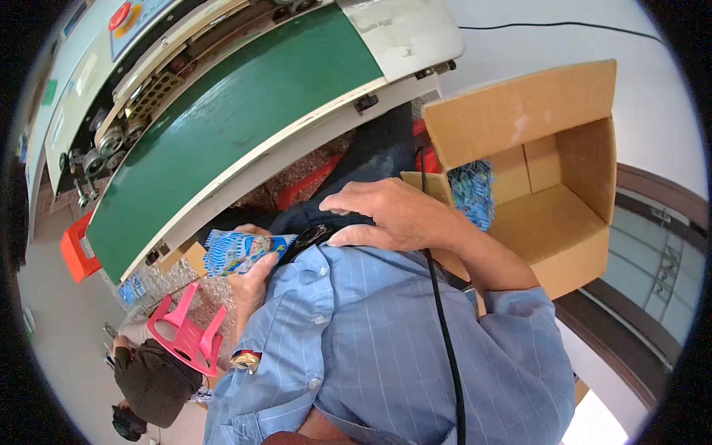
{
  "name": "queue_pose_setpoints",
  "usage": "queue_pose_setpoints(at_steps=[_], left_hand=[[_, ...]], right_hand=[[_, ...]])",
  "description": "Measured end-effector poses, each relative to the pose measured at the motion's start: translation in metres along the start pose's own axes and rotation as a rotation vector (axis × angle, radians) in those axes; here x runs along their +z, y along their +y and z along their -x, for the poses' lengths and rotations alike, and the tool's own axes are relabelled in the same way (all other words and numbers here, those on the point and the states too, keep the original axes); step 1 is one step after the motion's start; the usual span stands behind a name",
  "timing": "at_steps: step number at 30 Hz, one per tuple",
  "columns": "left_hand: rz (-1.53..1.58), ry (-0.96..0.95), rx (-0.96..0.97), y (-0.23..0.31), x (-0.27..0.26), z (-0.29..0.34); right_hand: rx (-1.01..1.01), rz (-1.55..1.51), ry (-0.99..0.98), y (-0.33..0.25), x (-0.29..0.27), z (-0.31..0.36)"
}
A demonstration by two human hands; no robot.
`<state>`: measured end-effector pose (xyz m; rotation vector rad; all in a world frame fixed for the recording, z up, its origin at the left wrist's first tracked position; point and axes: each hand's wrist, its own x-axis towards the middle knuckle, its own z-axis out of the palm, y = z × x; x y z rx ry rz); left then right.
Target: Sealing small blue toy packets using a heat-sealing machine and organizing them into a box.
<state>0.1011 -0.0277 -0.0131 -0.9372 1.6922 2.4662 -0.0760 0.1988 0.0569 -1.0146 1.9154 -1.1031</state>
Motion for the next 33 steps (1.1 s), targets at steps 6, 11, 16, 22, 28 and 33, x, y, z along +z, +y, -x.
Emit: queue_pose_setpoints(at_steps=[6, 11, 16, 22, 28, 33], left_hand=[[-0.046, -0.042, 0.191, 0.018, 0.049, -0.022], [0.048, -0.17, 0.259, 0.05, 0.069, -0.049], [0.261, -0.238, 0.151, 0.055, 0.063, -0.051], [0.447, -0.096, 0.157, 0.056, 0.061, -0.052], [0.367, -0.097, 0.19, 0.072, 0.063, -0.056], [0.432, -0.132, 0.132, 0.083, 0.051, -0.056]], right_hand=[[-0.092, 0.045, 0.1, -0.012, 0.009, -0.029], [0.092, -0.028, 0.193, -0.004, 0.0, -0.039], [-0.018, -0.137, 0.252, -0.006, -0.002, -0.051], [0.12, -0.621, 0.288, -0.002, 0.005, -0.057], [0.131, -0.739, 0.223, 0.002, 0.0, -0.069], [0.106, -0.769, 0.512, -0.006, -0.033, -0.076]])
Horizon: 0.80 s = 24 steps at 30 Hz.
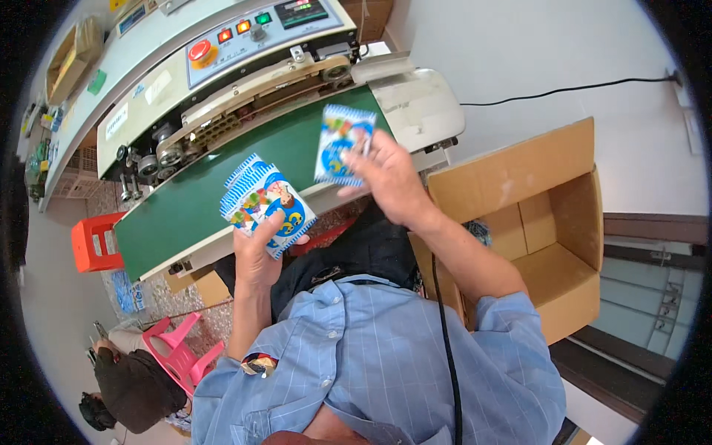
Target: Sealing small blue toy packets using a heat-sealing machine and organizing them into a box.
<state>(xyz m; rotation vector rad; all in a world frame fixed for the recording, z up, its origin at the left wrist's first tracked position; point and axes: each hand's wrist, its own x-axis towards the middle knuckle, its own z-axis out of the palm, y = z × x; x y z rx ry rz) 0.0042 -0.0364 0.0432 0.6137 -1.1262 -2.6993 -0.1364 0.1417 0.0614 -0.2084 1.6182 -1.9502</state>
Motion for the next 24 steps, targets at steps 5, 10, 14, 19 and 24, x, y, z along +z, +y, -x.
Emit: queue_pose_setpoints(at_steps=[5, 10, 14, 19, 24], left_hand=[[-0.035, -0.011, 0.025, 0.01, -0.001, -0.006], [-0.052, 0.022, 0.042, 0.019, 0.002, -0.01], [-0.046, 0.026, 0.062, 0.022, 0.002, -0.015], [-0.047, 0.011, 0.028, 0.022, 0.008, -0.018], [-0.046, -0.006, 0.01, 0.019, 0.018, -0.019]], right_hand=[[-0.015, 0.103, 0.121, -0.023, -0.032, -0.043], [0.036, 0.125, 0.158, -0.021, -0.048, -0.076], [0.071, 0.209, 0.189, -0.03, -0.057, -0.079], [0.204, 0.251, 0.139, -0.031, -0.068, -0.087], [0.254, 0.242, 0.01, -0.028, -0.05, -0.105]])
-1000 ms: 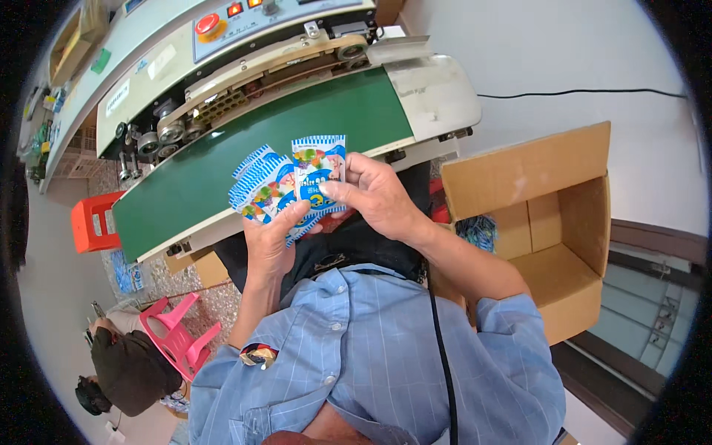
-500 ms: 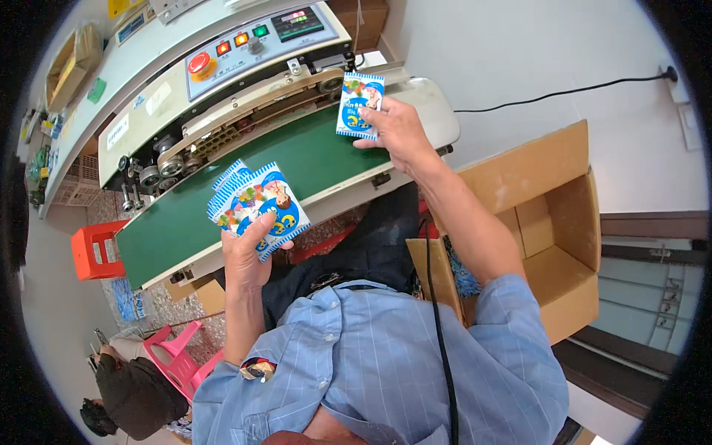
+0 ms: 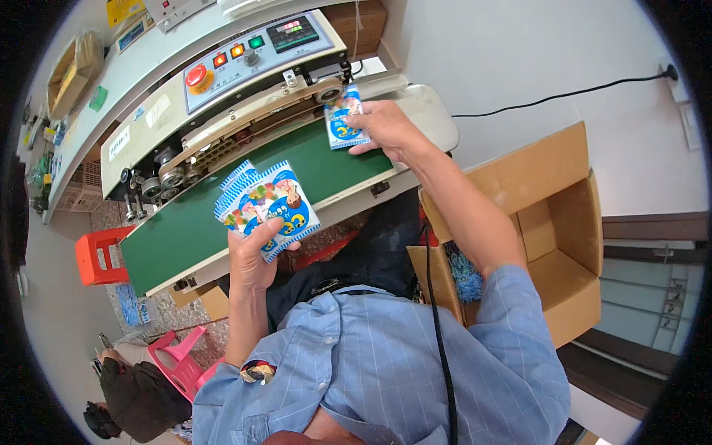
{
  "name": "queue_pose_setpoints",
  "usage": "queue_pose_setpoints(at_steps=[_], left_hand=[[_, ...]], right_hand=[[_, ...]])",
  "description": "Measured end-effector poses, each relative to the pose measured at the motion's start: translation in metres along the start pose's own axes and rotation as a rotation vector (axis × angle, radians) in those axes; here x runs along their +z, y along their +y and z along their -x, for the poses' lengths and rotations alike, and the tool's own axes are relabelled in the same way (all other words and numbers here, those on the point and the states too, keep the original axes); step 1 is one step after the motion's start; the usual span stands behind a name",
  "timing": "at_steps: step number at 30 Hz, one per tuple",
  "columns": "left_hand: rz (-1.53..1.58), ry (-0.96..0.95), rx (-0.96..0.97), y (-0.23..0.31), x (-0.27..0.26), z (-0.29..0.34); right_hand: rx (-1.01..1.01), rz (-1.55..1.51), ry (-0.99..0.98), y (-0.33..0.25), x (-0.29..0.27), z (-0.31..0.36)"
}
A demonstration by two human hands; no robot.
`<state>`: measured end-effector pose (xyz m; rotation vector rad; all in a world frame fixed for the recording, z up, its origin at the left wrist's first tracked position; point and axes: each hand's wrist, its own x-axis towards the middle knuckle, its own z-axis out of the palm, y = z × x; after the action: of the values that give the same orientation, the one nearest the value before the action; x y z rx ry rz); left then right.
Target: Sealing small blue toy packets using a heat-sealing machine and organizing them into a box.
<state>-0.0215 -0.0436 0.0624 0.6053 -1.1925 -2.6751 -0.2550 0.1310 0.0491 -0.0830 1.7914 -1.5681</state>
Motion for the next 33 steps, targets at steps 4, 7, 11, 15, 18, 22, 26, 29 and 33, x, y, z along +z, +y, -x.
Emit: queue_pose_setpoints(at_steps=[4, 7, 11, 15, 18, 22, 26, 29, 33], left_hand=[[-0.022, 0.016, 0.019, 0.0, 0.004, -0.005], [-0.013, 0.031, 0.041, -0.005, 0.0, -0.011], [-0.015, 0.071, 0.028, -0.007, 0.008, -0.015], [-0.052, 0.04, 0.007, -0.013, 0.012, -0.018], [-0.12, 0.082, 0.005, -0.015, 0.006, -0.018], [-0.128, 0.081, 0.009, -0.012, 0.0, -0.017], [-0.148, 0.071, 0.011, -0.007, 0.004, -0.017], [-0.14, 0.081, 0.032, -0.008, 0.005, -0.018], [-0.133, 0.081, 0.029, -0.007, 0.005, -0.017]], right_hand=[[0.045, 0.034, -0.07, 0.0, 0.024, -0.007], [-0.091, 0.197, 0.026, -0.002, 0.035, 0.018], [-0.198, -0.047, -0.221, 0.017, 0.052, 0.064], [-0.241, -0.113, -0.4, 0.034, 0.063, 0.069], [-0.133, -0.23, -0.185, 0.023, 0.051, 0.07], [-0.139, -0.123, 0.133, 0.003, 0.017, 0.058], [-0.125, -0.136, 0.162, 0.005, -0.005, 0.028], [-0.042, -0.089, 0.149, 0.003, -0.003, 0.016], [0.014, -0.075, 0.056, 0.002, 0.007, 0.002]])
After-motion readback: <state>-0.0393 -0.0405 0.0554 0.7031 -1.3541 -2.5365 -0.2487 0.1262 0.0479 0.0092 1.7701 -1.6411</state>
